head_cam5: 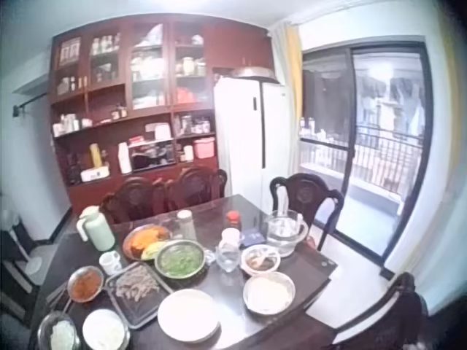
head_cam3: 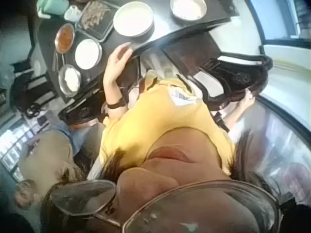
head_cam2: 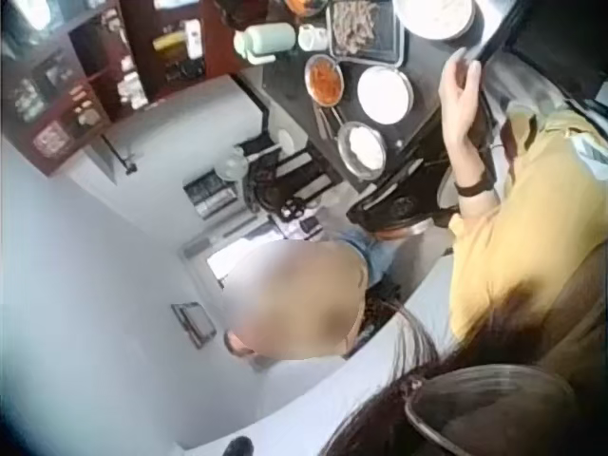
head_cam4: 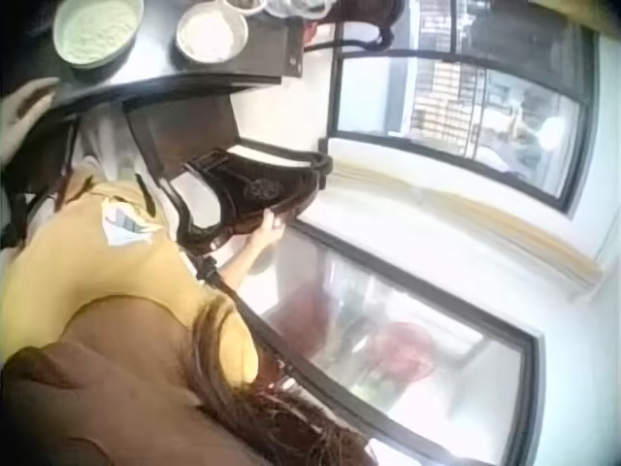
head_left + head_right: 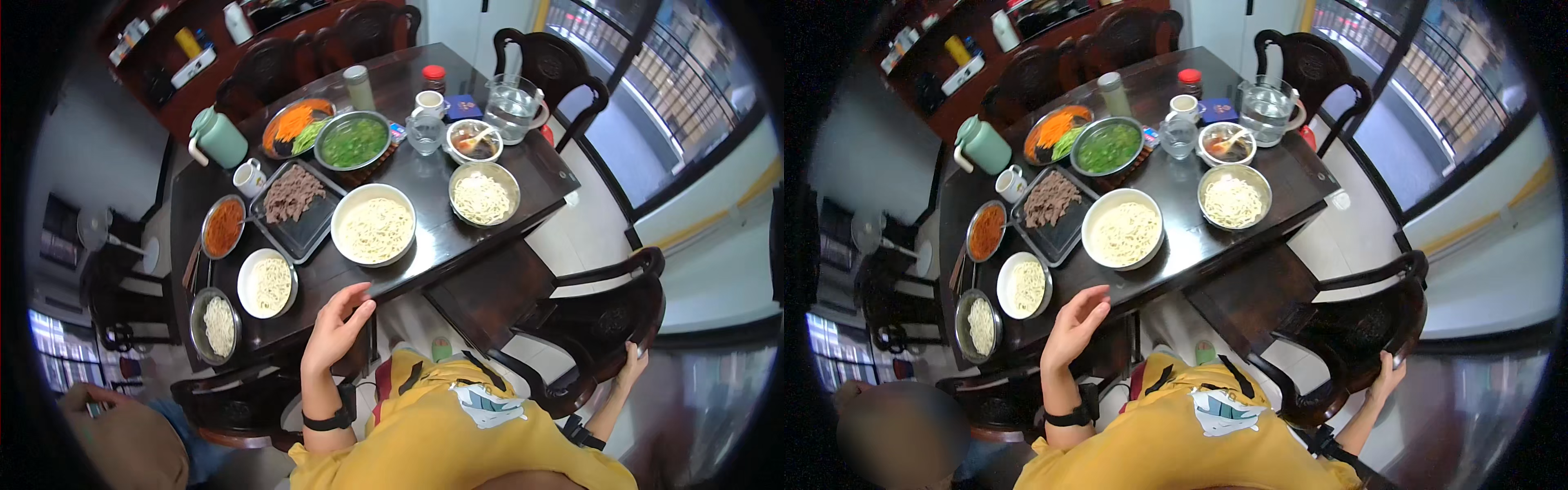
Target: The person assembles noodle bowls by adding shredded cucumber and carrots, then cooked meat, to bowls of noodles on a dining table. The person uses hands to transfer ingredients from serving trays to individual bowls.
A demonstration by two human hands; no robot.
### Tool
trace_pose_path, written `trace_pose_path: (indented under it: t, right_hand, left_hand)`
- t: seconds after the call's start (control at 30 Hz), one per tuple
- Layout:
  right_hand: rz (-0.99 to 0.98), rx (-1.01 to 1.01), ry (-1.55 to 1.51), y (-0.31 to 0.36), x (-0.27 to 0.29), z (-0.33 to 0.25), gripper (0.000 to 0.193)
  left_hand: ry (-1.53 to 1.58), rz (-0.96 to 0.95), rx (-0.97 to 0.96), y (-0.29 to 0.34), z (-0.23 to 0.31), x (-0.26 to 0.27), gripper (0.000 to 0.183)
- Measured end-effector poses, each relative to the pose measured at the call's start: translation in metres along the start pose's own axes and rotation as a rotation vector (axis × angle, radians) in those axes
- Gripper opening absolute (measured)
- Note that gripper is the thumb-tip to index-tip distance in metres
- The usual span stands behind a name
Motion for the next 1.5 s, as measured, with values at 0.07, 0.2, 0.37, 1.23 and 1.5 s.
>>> trace_pose_path:
  t: [0.07,0.2,0.37,1.23,1.5]
  right_hand:
    - [-0.012,0.003,-0.016,-0.025,0.015,-0.001,0.032]
    - [-0.144,-0.004,0.227,-0.016,0.004,-0.019,0.036]
    - [-0.163,0.214,1.236,0.021,-0.037,-0.165,0.088]
    - [-0.818,-0.72,-0.166,0.281,-0.988,-0.127,0.024]
    - [-0.878,-0.917,-0.198,0.283,-1.038,-0.074,0.018]
  left_hand:
    - [0.027,-0.026,0.024,0.0,-0.003,-0.012,0.034]
    - [0.13,-0.077,0.013,-0.02,0.003,0.026,0.032]
    - [0.386,-0.146,0.021,-0.03,0.001,0.064,0.038]
    - [0.676,0.666,0.117,0.053,-0.066,0.266,0.038]
    - [0.653,0.884,0.291,0.066,-0.095,0.266,0.042]
Point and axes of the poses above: each hand's wrist, its own y-axis away from the middle knuckle, its own x-axis out of the back of the hand, z = x × y, the point moved 7 cm from there along -y, towards the middle knuckle
